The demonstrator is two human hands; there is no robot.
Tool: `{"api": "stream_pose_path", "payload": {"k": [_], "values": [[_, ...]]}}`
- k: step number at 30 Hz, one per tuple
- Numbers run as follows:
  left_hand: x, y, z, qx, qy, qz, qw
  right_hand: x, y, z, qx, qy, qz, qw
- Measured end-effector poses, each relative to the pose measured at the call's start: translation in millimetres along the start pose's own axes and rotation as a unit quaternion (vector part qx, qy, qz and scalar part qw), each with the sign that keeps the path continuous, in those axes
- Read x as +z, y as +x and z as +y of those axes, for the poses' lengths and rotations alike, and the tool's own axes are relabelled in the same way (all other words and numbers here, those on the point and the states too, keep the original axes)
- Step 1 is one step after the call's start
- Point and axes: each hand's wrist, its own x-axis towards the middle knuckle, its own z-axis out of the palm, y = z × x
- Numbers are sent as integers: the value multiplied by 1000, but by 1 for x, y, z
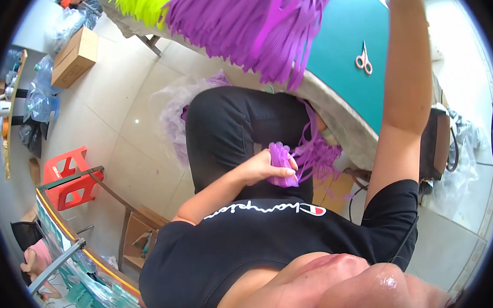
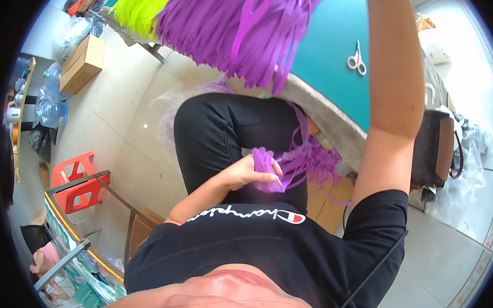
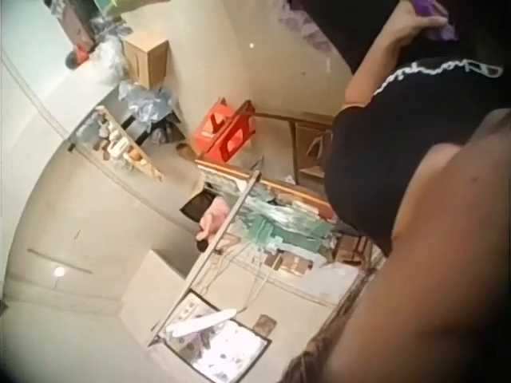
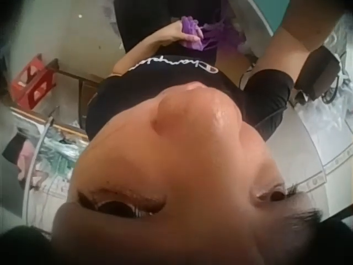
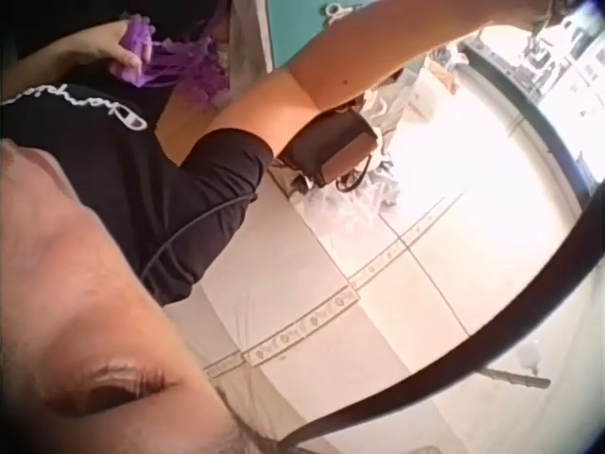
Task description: Manually assembling and tying purple fringe fabric strips onto a toy base using a hook tool.
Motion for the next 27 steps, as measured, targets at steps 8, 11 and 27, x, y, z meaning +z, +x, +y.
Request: {"api": "stream_pose_path", "payload": {"k": [8,11,27], "values": [[-17,0,7,-2,-36,37,999,-74,134,193,57,-399,-48,914],[-17,-2,21,9,-63,43,997,-119,138,191,72,-695,-58,713],[4,-9,44,158,-139,186,960,-46,-370,25,271,-85,-122,951]]}}
